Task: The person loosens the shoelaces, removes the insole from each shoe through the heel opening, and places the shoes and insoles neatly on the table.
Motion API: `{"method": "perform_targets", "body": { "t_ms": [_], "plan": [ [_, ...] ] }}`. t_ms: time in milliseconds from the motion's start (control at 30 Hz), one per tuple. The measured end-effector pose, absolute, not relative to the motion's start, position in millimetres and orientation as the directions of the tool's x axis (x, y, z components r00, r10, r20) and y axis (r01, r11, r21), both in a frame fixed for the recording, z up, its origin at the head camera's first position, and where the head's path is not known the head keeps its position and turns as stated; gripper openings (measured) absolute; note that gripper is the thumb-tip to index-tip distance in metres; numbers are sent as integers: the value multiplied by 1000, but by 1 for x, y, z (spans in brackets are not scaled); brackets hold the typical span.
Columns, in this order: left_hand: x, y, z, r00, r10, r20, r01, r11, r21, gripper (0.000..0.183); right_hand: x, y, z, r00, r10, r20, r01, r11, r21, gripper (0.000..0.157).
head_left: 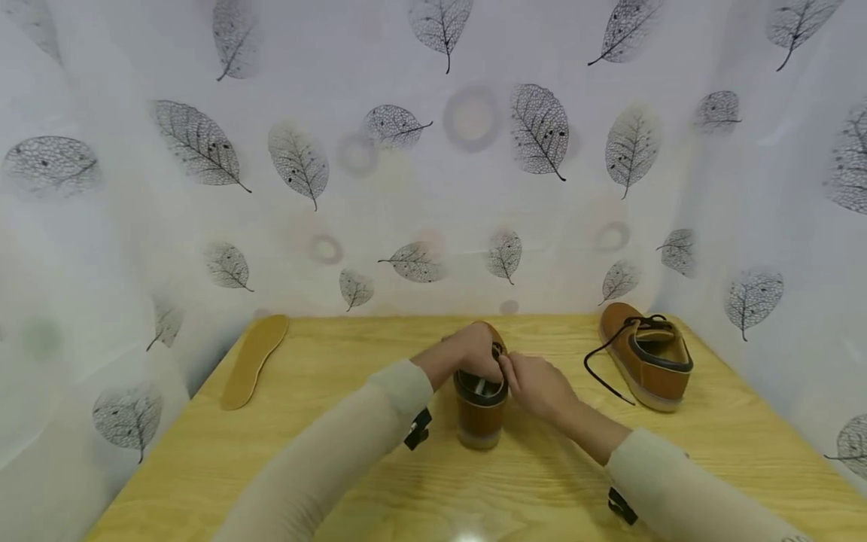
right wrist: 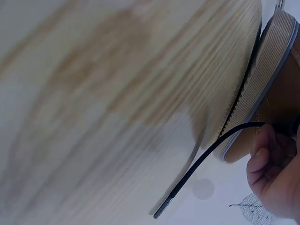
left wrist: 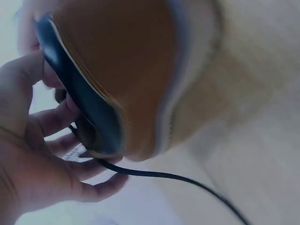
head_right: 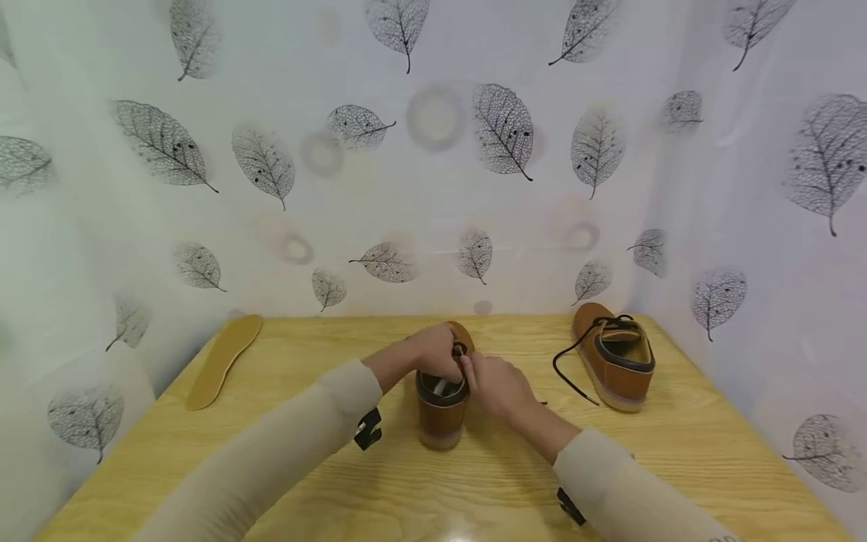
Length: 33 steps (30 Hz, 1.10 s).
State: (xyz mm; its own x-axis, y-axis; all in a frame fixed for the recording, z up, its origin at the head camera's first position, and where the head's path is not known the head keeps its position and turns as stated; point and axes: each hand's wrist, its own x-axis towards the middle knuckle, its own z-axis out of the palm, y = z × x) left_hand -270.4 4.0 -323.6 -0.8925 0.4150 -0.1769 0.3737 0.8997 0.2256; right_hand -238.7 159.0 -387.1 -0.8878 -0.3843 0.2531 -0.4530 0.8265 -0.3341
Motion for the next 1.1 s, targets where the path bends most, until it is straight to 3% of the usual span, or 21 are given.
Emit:
{"method": "perform_targets", "body": {
  "t_ms": [100, 233, 400, 567, 700, 833, 967, 1100],
  "plan": [
    [-272, 6, -317, -860, 470, -197, 445, 881, 163, 39, -237, 156, -388, -881, -404, 245, -465, 832, -302, 33],
    [-270, 9, -311, -839, 522, -152, 516, 853, 81, 43, -235, 157, -386, -863, -429, 265, -497, 811, -307, 30],
    [-266, 10, -301, -821, 565, -83, 571, 816, -91, 32, -237, 159, -383, -836, -465, 290, -542, 782, -309, 33],
    [-256, 0, -306, -853, 504, -136, 519, 847, -119, 25, -237, 158, -381, -838, -462, 292, -538, 791, -292, 34],
    [-238, -16, -314, -844, 524, -113, 536, 822, -193, 14, -237, 155, -378, -851, -446, 277, -516, 807, -287, 34],
    [-227, -32, -322, -788, 614, 44, 585, 769, -257, 20, -237, 153, -377, -860, -431, 274, -499, 824, -268, 35],
    [-225, -44, -325, -676, 701, 227, 614, 706, -352, 17, -237, 151, -374, -873, -413, 261, -476, 837, -269, 39],
    [-225, -51, -322, -578, 756, 306, 625, 652, -428, 14, -237, 151, -375, -877, -408, 256, -469, 842, -266, 42]
  ]
}}
